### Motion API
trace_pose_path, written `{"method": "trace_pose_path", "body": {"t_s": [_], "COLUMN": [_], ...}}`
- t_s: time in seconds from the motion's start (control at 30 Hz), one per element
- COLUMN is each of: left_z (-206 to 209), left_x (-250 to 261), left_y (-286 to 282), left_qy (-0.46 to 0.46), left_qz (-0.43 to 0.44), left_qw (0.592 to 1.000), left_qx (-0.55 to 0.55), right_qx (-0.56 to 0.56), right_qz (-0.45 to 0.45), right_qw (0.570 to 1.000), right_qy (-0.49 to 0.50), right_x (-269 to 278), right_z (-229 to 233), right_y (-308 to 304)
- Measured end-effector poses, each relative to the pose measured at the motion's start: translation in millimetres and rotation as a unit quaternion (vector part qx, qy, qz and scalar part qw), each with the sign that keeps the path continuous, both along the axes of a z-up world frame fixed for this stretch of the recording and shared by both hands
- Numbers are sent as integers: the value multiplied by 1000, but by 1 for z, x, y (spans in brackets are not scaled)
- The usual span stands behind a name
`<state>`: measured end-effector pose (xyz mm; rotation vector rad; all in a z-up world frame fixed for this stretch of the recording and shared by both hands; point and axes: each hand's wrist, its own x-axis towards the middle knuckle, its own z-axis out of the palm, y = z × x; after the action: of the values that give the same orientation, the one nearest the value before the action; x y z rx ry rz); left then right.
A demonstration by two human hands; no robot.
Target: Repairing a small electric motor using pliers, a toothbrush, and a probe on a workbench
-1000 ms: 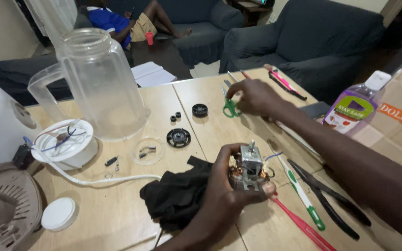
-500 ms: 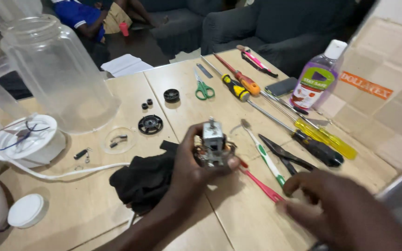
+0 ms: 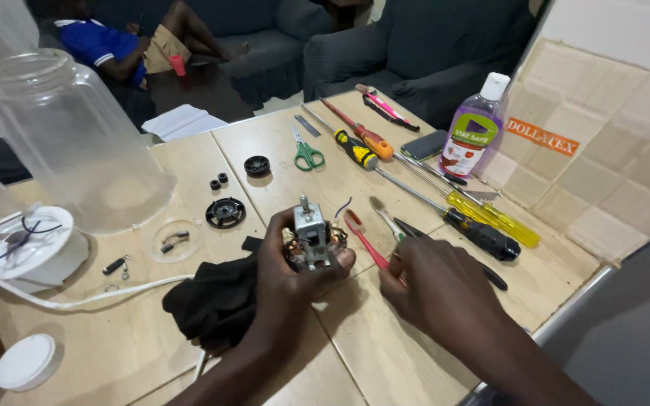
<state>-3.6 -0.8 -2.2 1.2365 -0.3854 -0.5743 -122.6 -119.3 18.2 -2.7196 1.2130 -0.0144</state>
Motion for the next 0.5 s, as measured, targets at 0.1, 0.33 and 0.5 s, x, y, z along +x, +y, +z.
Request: {"method": "trace_pose_path", "body": {"t_s": [0.1,0.33,0.5], "left_z": [-2,5,14], "left_x": [2,1,-2], "left_y": [0,4,5], "left_qy": [-10,46,48], "left_qz": [-2,-21,-28], "left_qw": [1000,999,998], "left_qx": [-11,-11,-1], "right_qx": [16,-14,-30], "right_qz": [36,67,75], "right_qw": [999,998,996], "right_qy": [-29,-16,-34], "right_x": [28,99,114], "right_z": [8,-5,-2], "right_y": [-8,-60,-84]}}
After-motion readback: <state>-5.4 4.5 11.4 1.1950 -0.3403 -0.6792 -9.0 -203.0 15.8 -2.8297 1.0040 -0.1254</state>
